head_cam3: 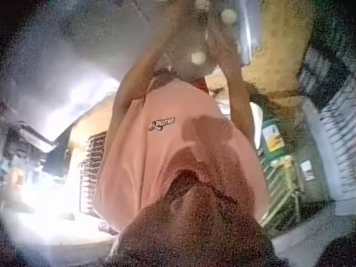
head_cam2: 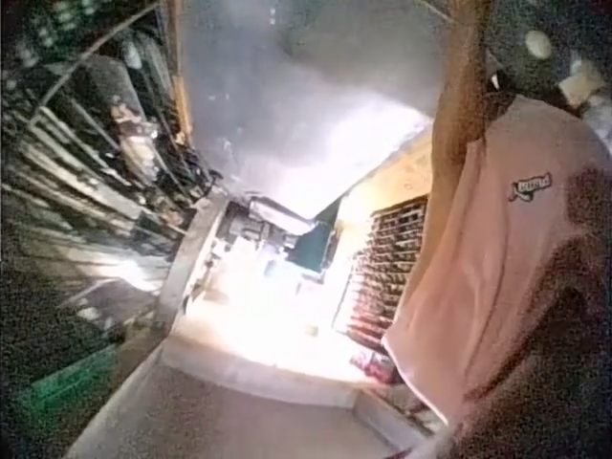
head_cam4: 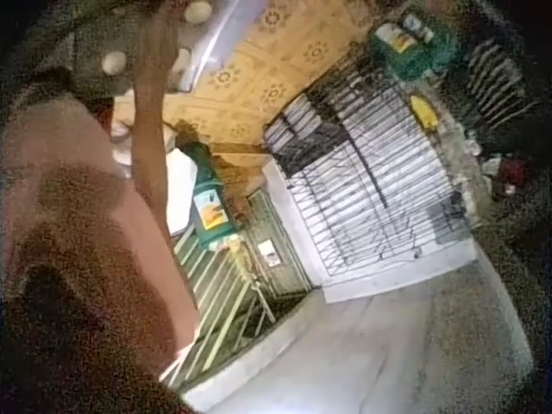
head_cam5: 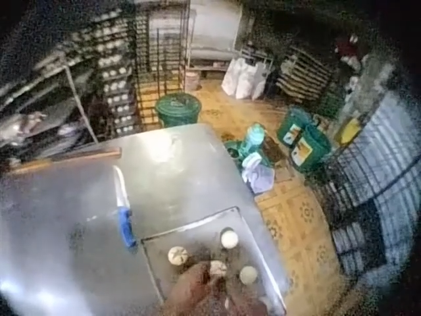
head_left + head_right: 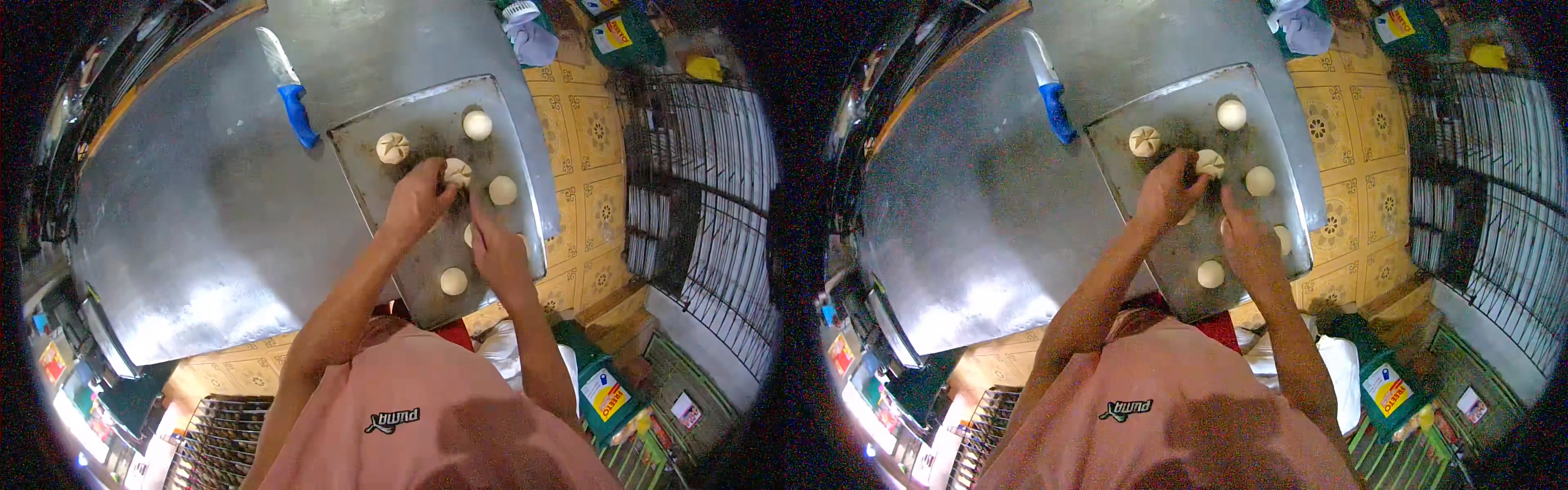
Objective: The person is shaping small portions of dough into uniform balls and placing them onto a baking tray.
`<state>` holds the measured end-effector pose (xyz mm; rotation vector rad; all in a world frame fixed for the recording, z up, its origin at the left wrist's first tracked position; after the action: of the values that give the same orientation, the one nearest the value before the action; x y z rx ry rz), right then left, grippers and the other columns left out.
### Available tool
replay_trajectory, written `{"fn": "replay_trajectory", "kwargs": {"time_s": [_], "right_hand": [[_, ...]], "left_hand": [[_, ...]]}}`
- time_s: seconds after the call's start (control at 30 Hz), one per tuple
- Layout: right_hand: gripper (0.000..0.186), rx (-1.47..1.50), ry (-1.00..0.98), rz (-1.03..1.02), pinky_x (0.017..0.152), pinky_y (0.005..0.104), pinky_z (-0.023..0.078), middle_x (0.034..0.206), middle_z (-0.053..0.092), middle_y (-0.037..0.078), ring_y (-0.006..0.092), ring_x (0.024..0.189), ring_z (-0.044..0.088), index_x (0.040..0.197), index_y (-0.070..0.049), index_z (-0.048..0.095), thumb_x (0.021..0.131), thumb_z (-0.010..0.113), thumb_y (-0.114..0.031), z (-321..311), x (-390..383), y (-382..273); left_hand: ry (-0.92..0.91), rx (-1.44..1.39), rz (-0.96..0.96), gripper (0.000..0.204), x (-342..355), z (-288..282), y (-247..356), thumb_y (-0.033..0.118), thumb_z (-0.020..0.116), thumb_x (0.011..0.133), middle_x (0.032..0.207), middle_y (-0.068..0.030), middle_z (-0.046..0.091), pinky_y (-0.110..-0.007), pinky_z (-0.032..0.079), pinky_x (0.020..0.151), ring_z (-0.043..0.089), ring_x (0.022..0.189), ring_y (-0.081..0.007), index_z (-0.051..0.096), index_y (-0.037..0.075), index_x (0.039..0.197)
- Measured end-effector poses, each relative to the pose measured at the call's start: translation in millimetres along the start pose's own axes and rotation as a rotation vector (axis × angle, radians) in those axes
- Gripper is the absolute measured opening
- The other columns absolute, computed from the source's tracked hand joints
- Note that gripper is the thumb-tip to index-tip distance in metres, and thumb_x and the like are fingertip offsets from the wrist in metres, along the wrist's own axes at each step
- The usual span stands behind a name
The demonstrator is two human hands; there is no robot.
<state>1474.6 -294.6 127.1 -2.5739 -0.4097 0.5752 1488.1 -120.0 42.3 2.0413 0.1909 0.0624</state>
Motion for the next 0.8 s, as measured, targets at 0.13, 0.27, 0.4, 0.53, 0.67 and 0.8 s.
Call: {"fn": "replay_trajectory", "kwargs": {"time_s": [0.13, 0.27, 0.4, 0.53, 0.67, 0.8], "right_hand": [[0.052, 0.039, 0.071, -0.048, 0.086, 0.0498, 0.055, 0.113, 0.07, 0.028, 0.0462, 0.1, 0.07, 0.154, -0.01, 0.052, 0.102, 0.058, -0.011, -23.7, -16.0, 31.9], [0.054, 0.058, 0.233, -0.123, 0.082, 0.0522, 0.055, 0.105, 0.071, 0.028, 0.0463, 0.093, 0.07, 0.156, -0.012, 0.05, 0.103, 0.058, -0.012, -42.5, 37.0, 35.0], [0.056, 0.057, 0.126, -0.057, 0.077, 0.0549, 0.055, 0.096, 0.07, 0.026, 0.0465, 0.084, 0.069, 0.157, -0.012, 0.049, 0.102, 0.059, -0.011, -44.5, 96.5, 27.8], [0.053, -0.089, 0.226, -0.251, 0.075, 0.0513, 0.054, 0.098, 0.07, 0.028, 0.0453, 0.084, 0.069, 0.155, -0.015, 0.052, 0.103, 0.06, -0.012, -38.2, 123.6, 37.4], [0.053, -0.094, 0.08, -0.176, 0.074, 0.0506, 0.054, 0.096, 0.069, 0.028, 0.0468, 0.084, 0.067, 0.154, -0.016, 0.053, 0.102, 0.061, -0.012, -54.0, 68.4, 42.1], [0.052, -0.015, 0.148, -0.141, 0.076, 0.051, 0.054, 0.099, 0.069, 0.028, 0.0469, 0.087, 0.068, 0.152, -0.016, 0.056, 0.1, 0.062, -0.011, -61.7, 63.8, 47.3]], "left_hand": [[0.032, 0.014, 0.089, 0.046, 2.4, -14.0, 34.9, 0.014, 0.078, 0.09, 0.116, -0.0219, 0.066, -0.046, 0.057, 0.085, 0.068, 0.1, -0.0426, 0.058, 0.002, 0.13], [0.093, -0.037, 0.155, 0.044, 29.6, -7.1, 39.4, 0.013, 0.077, 0.09, 0.115, -0.0208, 0.063, -0.048, 0.055, 0.086, 0.066, 0.101, -0.0418, 0.059, 0.001, 0.128], [0.218, -0.04, 0.336, 0.04, 72.0, 10.2, 42.3, 0.013, 0.077, 0.09, 0.109, -0.0191, 0.063, -0.049, 0.053, 0.085, 0.065, 0.098, -0.0407, 0.059, 0.003, 0.124], [0.085, -0.054, 0.151, 0.041, 97.2, 29.9, 28.3, 0.013, 0.078, 0.089, 0.112, -0.0189, 0.062, -0.048, 0.053, 0.086, 0.064, 0.098, -0.0398, 0.059, 0.005, 0.125], [0.062, -0.037, 0.067, 0.041, 92.2, 28.2, 21.4, 0.013, 0.08, 0.088, 0.112, -0.0191, 0.063, -0.046, 0.054, 0.087, 0.064, 0.097, -0.04, 0.06, 0.006, 0.123], [0.156, -0.149, 0.06, 0.039, 85.7, 22.5, 29.5, 0.014, 0.081, 0.086, 0.11, -0.019, 0.064, -0.045, 0.055, 0.087, 0.065, 0.096, -0.0405, 0.063, 0.004, 0.119]]}}
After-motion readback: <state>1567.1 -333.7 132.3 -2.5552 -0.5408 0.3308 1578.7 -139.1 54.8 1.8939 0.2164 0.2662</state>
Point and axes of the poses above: each hand's wrist, its own x-axis towards the middle knuckle, its own z-axis out of the palm, y = z × x, the point moved 5 cm from there along x, towards the middle knuckle
